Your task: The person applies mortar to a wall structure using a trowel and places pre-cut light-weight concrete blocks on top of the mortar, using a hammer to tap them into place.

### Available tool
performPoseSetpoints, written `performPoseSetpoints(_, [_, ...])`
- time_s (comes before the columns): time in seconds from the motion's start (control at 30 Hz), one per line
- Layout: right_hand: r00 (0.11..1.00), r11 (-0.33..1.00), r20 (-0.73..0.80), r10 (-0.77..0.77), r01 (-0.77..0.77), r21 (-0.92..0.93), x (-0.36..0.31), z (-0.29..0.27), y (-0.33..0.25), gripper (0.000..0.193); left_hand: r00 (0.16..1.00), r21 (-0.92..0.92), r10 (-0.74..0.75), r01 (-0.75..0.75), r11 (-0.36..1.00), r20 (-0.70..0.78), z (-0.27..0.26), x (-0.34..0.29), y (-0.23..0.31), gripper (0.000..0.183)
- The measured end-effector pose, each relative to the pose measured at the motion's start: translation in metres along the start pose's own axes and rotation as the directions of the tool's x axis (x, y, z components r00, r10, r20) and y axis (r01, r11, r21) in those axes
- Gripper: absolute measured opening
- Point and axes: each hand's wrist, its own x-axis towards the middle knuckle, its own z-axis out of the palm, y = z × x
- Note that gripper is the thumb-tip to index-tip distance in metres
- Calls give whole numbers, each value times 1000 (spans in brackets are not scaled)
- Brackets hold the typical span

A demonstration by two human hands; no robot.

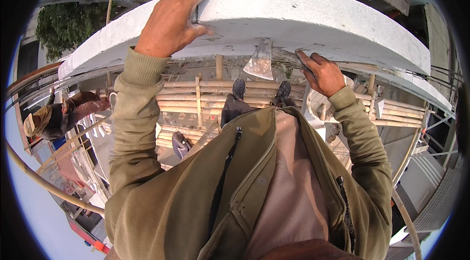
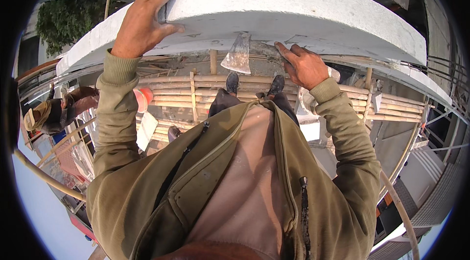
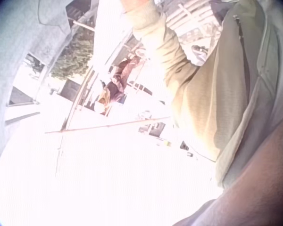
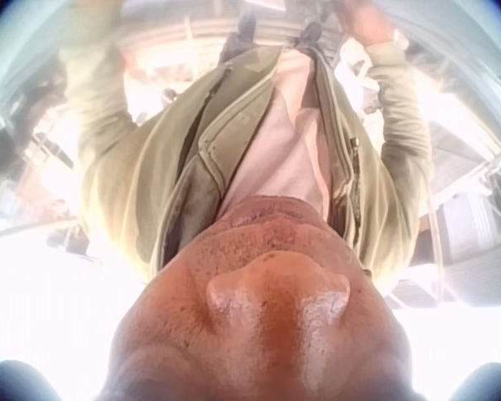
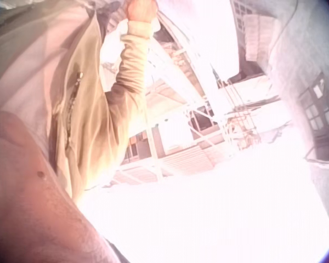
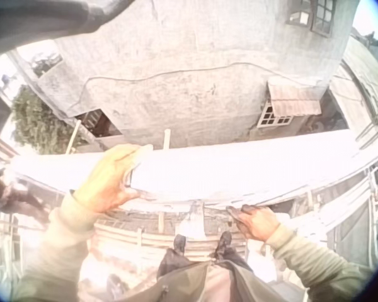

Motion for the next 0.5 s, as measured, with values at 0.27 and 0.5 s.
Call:
performPoseSetpoints(0.27, [997,990,-64,46,-38,134,-21,9,6,59,997,-27,-56,57,998,54,-1,22,9,99])
performPoseSetpoints(0.5, [922,867,-109,371,-302,396,-129,21,-5,48,982,-55,-147,154,986,116,-2,13,24,98])
